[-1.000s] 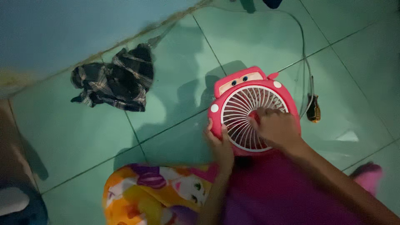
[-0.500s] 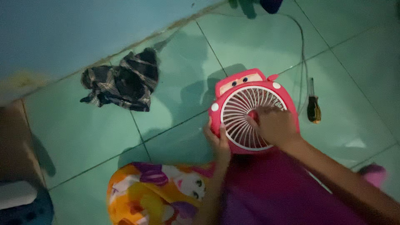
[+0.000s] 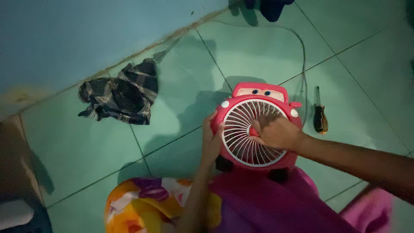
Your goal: The person uses a screwdriver to remove screws from the front and rear grilles of a pink electric fan. They detach the front grille, then the rear grille, exposing the fan blades and motor housing.
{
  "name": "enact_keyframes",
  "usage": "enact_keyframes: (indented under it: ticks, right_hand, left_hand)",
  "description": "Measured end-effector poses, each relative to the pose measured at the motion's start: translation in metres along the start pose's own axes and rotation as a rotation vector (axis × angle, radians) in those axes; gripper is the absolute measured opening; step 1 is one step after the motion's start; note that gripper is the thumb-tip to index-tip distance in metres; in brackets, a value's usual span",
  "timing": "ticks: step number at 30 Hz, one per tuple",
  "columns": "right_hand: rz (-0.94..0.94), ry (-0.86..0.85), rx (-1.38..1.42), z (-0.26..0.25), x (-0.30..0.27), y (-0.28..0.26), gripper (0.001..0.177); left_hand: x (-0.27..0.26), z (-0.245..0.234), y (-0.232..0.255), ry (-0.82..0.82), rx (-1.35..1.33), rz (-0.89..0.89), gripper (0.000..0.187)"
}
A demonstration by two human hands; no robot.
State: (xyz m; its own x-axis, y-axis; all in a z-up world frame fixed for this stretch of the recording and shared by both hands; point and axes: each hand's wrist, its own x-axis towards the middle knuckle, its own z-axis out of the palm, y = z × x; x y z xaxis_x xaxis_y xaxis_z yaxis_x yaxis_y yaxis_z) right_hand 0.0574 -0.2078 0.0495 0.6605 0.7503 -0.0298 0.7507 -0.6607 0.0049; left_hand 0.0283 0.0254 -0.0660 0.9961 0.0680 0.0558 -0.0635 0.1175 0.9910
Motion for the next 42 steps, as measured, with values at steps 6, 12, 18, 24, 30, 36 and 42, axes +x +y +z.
enact_keyframes:
  ticks: [6, 12, 18, 24, 30, 36, 42]
  right_hand:
    - [0.083, 0.084, -0.112, 0.002, -0.010, -0.011, 0.050]
    - [0.244, -0.071, -0.038, 0.003, -0.006, -0.018, 0.051]
    - [0.273, 0.031, -0.004, -0.005, -0.011, -0.024, 0.051]
    - [0.300, 0.015, -0.046, -0.015, -0.007, -0.027, 0.055]
    - [-0.078, 0.023, -0.097, -0.023, -0.001, -0.002, 0.059]
    - [-0.253, -0.067, -0.101, -0.017, 0.002, 0.018, 0.052]
    - [0.060, 0.013, 0.096, -0.009, -0.007, -0.004, 0.047]
  left_hand:
    - [-0.009, 0.002, 0.009, 0.062, 0.365, 0.048, 0.048]
    - [-0.019, 0.004, 0.017, 0.131, 0.295, -0.009, 0.052]
    - [-0.020, 0.004, 0.003, 0.129, 0.286, 0.067, 0.059]
    - [-0.016, -0.002, -0.018, 0.208, 0.326, -0.009, 0.092]
    - [-0.016, -0.007, -0.013, 0.257, 0.890, 0.171, 0.074]
    - [-0.021, 0.001, 0.003, 0.225, 0.610, 0.031, 0.054]
    - [-0.021, 0.005, 0.009, 0.172, 0.273, -0.077, 0.053]
